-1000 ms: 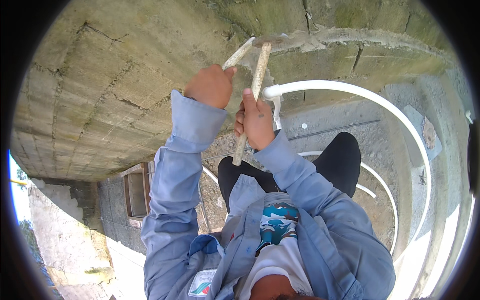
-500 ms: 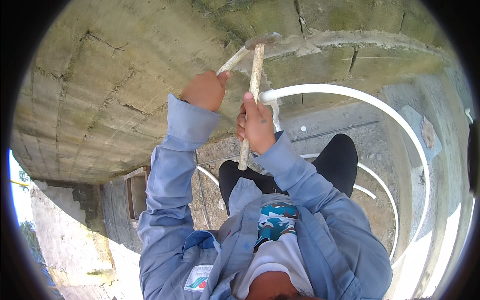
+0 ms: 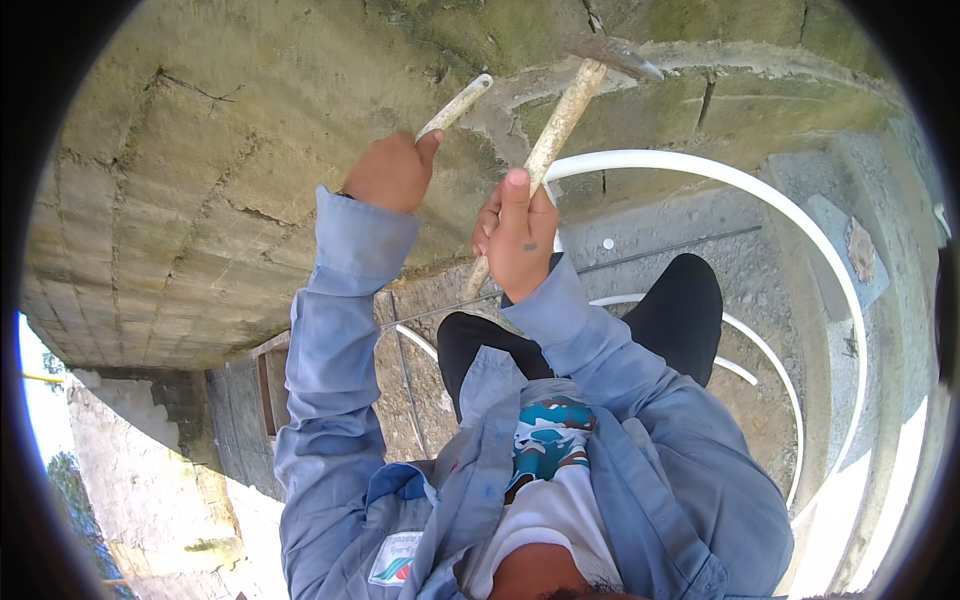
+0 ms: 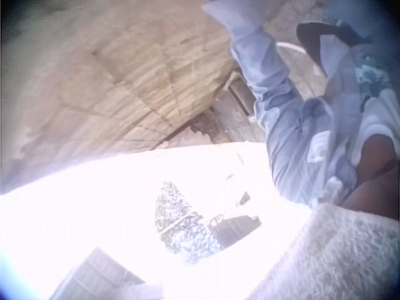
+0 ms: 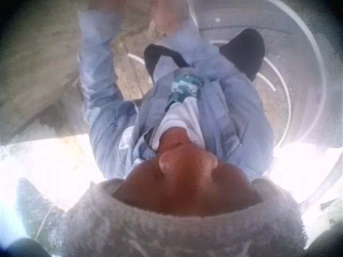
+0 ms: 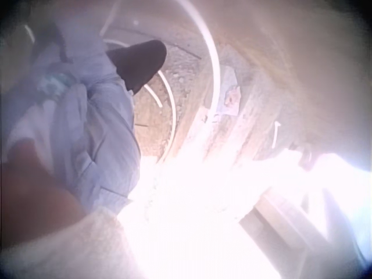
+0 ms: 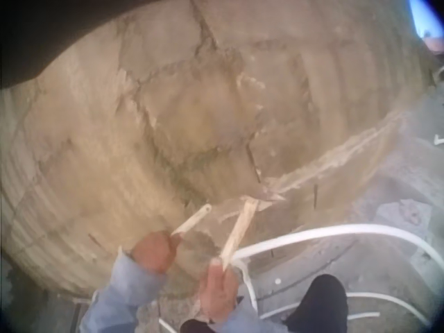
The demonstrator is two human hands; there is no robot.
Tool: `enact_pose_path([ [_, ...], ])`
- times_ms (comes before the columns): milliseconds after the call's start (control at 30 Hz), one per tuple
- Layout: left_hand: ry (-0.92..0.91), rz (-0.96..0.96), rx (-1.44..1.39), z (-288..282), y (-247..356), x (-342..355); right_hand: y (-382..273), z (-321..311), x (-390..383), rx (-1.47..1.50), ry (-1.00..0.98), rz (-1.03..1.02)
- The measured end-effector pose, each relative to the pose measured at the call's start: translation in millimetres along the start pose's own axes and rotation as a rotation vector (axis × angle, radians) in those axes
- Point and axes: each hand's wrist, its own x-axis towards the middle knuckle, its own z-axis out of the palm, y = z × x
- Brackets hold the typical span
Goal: The person uses a hammer and chisel to chip away at a concrete wall, creating a groove for a white PVC pipe. They repeatedly strike the chisel to widen the channel and then position the pipe into the groove.
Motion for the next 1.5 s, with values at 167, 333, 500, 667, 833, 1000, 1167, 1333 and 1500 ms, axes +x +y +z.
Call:
enact_pose_path([
  [167,-0.045,-0.023,-0.032,2.5,-5.8,6.6,-0.3,-2.2,2.3,-0.106,-0.073,0.355],
  [333,-0.081,0.005,-0.038,-1.5,-9.9,9.8,-19.8,10.9,-7.0,-0.036,-0.016,-0.094],
  [500,-0.053,0.025,-0.007,0.0,-15.3,11.2,12.5,7.5,9.6,-0.081,-0.005,0.401],
  [667,-0.040,0.033,-0.065,-2.2,-17.7,11.0,-6.6,7.1,-0.5,-0.007,0.020,0.122],
  [833,-0.049,0.052,-0.104,1.0,-21.1,17.0,36.6,6.3,15.7,-0.404,-0.063,0.085],
  [1000,-0.111,0.066,-0.071,-3.8,-30.5,15.3,-6.7,9.4,-4.1,-0.055,-0.030,0.196],
  [1167,-0.131,0.071,-0.131,1.9,-31.5,19.2,52.7,-12.5,18.3,-0.306,-0.035,-0.010],
  [1333,-0.160,0.133,-0.500,47.1,-82.0,24.9,4.6,-16.6,-4.0,-0.240,-0.117,0.316],
  [1500,-0.162,-0.091,-1.098,170.4,-108.3,-16.7,-20.4,-33.4,-32.5,-0.130,-0.106,0.310],
])
